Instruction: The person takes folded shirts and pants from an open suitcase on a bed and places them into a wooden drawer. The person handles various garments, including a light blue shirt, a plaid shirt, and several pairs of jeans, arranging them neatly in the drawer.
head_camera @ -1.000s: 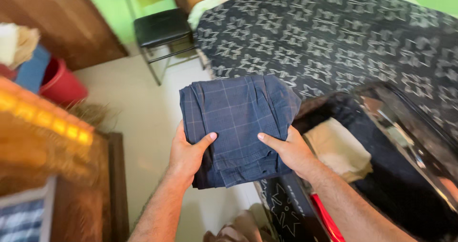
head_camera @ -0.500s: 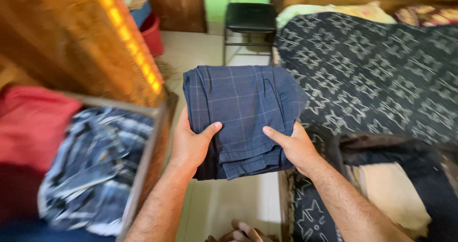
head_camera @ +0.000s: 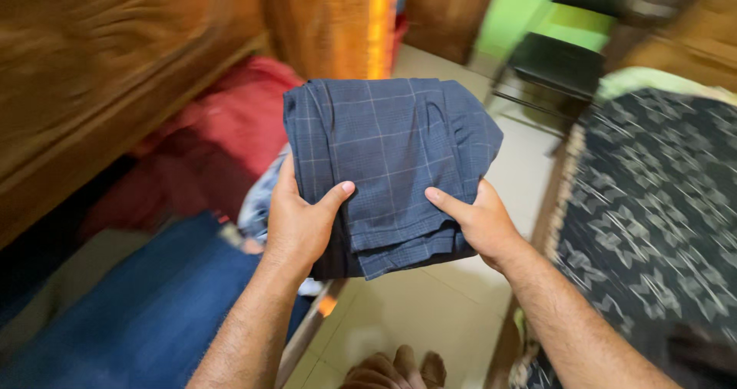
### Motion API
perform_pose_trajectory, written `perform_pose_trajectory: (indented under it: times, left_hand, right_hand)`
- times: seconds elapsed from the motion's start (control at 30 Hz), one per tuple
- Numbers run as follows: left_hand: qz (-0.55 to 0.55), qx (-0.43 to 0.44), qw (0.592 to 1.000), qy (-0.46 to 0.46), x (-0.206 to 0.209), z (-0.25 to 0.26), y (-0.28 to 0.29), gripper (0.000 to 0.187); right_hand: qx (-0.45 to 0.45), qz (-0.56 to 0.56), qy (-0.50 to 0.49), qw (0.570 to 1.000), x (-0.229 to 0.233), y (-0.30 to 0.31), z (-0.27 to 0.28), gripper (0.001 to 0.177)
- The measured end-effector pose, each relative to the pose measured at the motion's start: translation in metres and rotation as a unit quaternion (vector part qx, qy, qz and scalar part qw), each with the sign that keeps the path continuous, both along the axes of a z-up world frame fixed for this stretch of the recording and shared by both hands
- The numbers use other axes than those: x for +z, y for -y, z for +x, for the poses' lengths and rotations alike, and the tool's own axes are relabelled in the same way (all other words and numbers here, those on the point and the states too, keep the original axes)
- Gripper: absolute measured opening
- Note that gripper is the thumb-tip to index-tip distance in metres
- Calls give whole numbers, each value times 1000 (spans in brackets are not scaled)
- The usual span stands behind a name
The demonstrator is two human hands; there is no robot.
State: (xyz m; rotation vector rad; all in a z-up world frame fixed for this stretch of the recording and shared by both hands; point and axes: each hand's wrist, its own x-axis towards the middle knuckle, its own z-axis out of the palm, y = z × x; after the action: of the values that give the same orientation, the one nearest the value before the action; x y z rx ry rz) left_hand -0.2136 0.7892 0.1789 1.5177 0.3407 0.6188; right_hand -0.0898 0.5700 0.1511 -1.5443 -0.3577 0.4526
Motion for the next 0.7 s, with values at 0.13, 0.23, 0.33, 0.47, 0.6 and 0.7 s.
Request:
perform_pose_trajectory:
  times: [0.13, 0.23, 0.33, 0.47, 0.6, 0.7]
  left_hand:
    - [15, 83, 996, 25, 2, -35, -25, 75]
    - [-2, 157, 987, -25, 6, -61, -38, 74]
    - [12, 220, 975, -17, 6, -85, -44, 73]
    - [12, 286, 958, -14, 2, -119, -46, 71]
    - [8, 349, 936, -38, -5, -153, -46, 74]
    - [36, 383, 922, -45, -15, -176, -47, 75]
  right_hand:
    - [82, -9, 8, 997, 5, -49, -1, 52]
    - [151, -9, -4, 988, 6, -84, -3, 53]
    - [216, -7, 18, 976, 4, -117, -7, 56]
    - [283, -8, 114, 952, -3, -152, -12, 60]
    - [351, -9, 77, 933, -14, -183, -33, 59]
    - [388, -14, 15, 922, -22, -196, -53, 60]
